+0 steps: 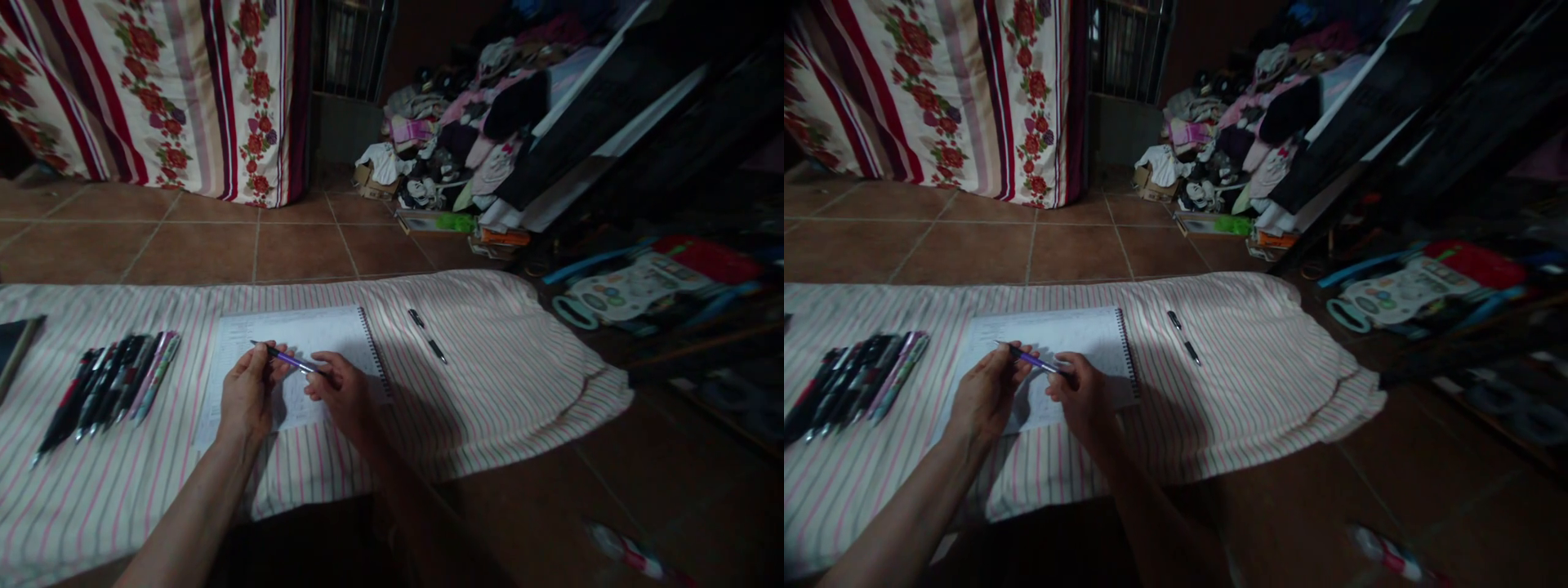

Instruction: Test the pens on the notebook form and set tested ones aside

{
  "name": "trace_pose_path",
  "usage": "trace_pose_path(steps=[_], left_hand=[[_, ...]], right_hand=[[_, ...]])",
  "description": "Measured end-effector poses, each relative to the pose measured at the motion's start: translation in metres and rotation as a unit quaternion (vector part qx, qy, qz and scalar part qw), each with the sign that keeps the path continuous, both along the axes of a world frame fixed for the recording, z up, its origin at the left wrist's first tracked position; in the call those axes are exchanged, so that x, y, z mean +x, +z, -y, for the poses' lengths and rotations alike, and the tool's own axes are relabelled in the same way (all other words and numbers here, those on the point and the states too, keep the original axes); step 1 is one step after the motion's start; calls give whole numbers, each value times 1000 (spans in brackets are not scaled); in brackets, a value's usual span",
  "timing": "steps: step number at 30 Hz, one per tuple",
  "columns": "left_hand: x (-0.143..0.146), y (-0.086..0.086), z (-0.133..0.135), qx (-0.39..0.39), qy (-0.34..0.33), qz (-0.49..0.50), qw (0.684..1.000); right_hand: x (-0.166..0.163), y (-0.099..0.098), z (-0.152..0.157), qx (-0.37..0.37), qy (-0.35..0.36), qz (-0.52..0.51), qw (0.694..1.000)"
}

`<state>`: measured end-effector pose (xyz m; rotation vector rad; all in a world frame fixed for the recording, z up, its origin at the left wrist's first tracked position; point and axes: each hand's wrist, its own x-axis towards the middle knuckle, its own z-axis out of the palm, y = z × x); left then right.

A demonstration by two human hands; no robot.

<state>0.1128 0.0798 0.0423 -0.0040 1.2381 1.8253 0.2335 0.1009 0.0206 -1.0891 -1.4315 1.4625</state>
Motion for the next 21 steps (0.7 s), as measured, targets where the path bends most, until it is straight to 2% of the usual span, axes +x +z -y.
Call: trace_pose_path(steps=[4, 7, 11, 15, 21], left_hand=[[3, 0, 0, 3, -5, 15, 1000], [7, 2, 0, 13, -30, 23, 999], [18, 6, 0, 10, -74, 70, 995], [32, 6, 2, 11, -119, 116, 986], [46, 3, 3, 43, -163, 132, 977]], right_hand=[[5, 4, -2, 17, -7, -4, 1000], [8, 11, -4, -1, -30, -23, 999], [10, 16, -7, -32, -65, -87, 994], [12, 14, -11, -51, -82, -145, 985], [11, 14, -10, -62, -106, -129, 984]])
